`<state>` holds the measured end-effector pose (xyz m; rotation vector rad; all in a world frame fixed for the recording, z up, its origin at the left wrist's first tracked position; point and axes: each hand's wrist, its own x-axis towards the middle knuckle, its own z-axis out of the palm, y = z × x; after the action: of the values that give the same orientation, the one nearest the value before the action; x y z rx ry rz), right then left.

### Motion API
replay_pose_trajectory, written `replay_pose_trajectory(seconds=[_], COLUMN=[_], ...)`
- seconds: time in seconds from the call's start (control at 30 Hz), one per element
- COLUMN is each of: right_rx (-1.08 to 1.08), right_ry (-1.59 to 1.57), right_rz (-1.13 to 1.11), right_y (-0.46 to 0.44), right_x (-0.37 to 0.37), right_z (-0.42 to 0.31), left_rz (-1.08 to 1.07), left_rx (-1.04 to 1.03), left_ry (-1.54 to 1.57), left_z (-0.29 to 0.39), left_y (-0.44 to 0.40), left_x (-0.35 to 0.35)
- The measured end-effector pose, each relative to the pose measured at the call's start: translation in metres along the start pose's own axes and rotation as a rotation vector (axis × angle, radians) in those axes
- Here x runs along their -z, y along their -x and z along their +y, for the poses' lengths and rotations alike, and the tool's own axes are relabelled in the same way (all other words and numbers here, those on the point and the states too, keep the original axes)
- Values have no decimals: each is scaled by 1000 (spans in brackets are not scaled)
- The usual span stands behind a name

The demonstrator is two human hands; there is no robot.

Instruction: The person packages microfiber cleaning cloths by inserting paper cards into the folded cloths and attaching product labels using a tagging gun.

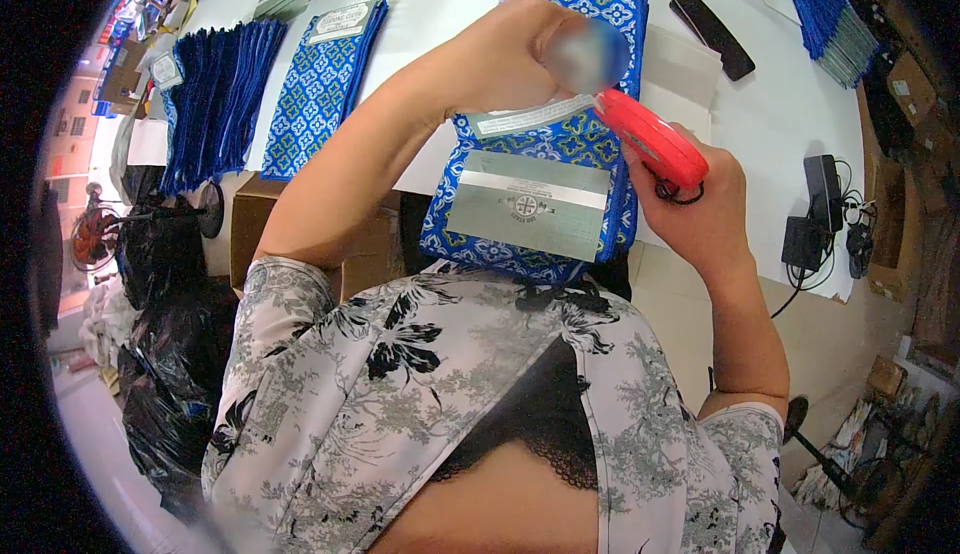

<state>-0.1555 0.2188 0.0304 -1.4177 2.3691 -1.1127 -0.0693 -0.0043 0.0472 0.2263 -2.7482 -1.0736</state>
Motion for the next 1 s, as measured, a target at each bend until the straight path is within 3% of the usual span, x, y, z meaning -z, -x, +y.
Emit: replay_pose_trajectory(seconds=[0.3, 0.5, 0.6, 0.77, 0.93, 1.0], right_rx=[97, 135, 206, 196, 205, 336], right_ry=[72, 127, 221, 316, 510, 467], right_rz=[17, 133, 240, 247, 197, 243], right_y=[-2, -1, -5, -6, 7, 9], right_x=[-3, -12, -17, -15, 3, 9], right_z=[-8, -10, -6, -7, -21, -14], left_rz=[-60, 111, 89, 216, 208, 240], left_rx=[81, -7, 27, 55, 66, 66], left_ry=[48, 98, 25, -137, -223, -269], left_z=[23, 13, 22, 24, 27, 24], left_y=[5, 4, 5, 6, 11, 12], left_x=[3, -3, 2, -1, 1, 3])
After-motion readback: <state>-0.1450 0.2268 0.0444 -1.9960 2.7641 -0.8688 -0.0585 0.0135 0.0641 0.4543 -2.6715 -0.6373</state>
